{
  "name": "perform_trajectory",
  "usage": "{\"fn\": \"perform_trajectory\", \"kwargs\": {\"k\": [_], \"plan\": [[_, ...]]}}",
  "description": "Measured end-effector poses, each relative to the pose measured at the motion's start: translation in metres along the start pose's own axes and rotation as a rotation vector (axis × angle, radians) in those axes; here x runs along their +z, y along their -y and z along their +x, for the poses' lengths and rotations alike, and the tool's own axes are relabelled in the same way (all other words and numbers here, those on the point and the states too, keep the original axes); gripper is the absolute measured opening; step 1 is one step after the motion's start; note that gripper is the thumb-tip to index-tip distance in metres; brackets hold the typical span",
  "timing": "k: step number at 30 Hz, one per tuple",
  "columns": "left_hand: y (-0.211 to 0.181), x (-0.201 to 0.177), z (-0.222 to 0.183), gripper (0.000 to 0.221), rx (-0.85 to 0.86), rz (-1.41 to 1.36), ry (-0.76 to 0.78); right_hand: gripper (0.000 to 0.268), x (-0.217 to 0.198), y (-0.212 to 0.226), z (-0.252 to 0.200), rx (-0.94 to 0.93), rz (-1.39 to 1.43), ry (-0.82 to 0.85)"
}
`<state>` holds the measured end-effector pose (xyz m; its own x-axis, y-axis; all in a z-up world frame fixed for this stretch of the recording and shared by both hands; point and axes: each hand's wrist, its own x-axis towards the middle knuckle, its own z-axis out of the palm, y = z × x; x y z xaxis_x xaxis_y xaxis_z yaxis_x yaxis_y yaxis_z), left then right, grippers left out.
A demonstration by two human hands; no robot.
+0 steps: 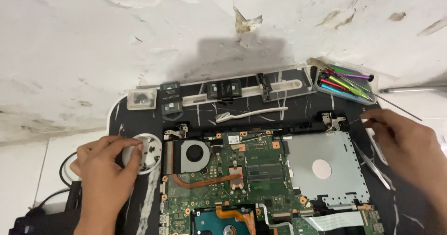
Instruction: Installing RAM modules and an internal plastic frame into a laptop motherboard during a repair process.
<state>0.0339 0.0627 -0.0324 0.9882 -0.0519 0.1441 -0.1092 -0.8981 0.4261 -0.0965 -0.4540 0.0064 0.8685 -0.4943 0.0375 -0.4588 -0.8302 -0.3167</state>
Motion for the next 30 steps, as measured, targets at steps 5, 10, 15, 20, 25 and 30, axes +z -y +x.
{"fn": "perform_trajectory", "kwargs": {"k": [5,10,15,20,25,30], "plan": [[-0.002,-0.001,-0.001,0.018,-0.021,-0.035,-0.007,0.029,0.002,0.015,0.012,-0.092,0.169,-0.107],[-0.006,0.000,-0.001,0.016,0.011,-0.019,-0.040,0.031,-0.006,0.070,0.026,-0.189,0.096,0.020],[0.000,0.006,0.000,0.016,0.014,0.004,-0.028,0.030,0.031,0.081,0.064,-0.512,-0.025,0.258],[-0.007,0.001,0.003,0.018,0.018,-0.073,-0.007,0.027,0.055,0.052,0.076,-0.602,0.004,0.168],[-0.008,-0.001,0.006,0.022,0.007,-0.031,0.024,0.026,0.064,0.038,0.079,-0.628,0.017,0.104],[-0.010,-0.001,0.002,0.018,0.040,-0.071,-0.041,0.022,0.068,0.033,0.077,-0.639,0.030,0.057]]}}
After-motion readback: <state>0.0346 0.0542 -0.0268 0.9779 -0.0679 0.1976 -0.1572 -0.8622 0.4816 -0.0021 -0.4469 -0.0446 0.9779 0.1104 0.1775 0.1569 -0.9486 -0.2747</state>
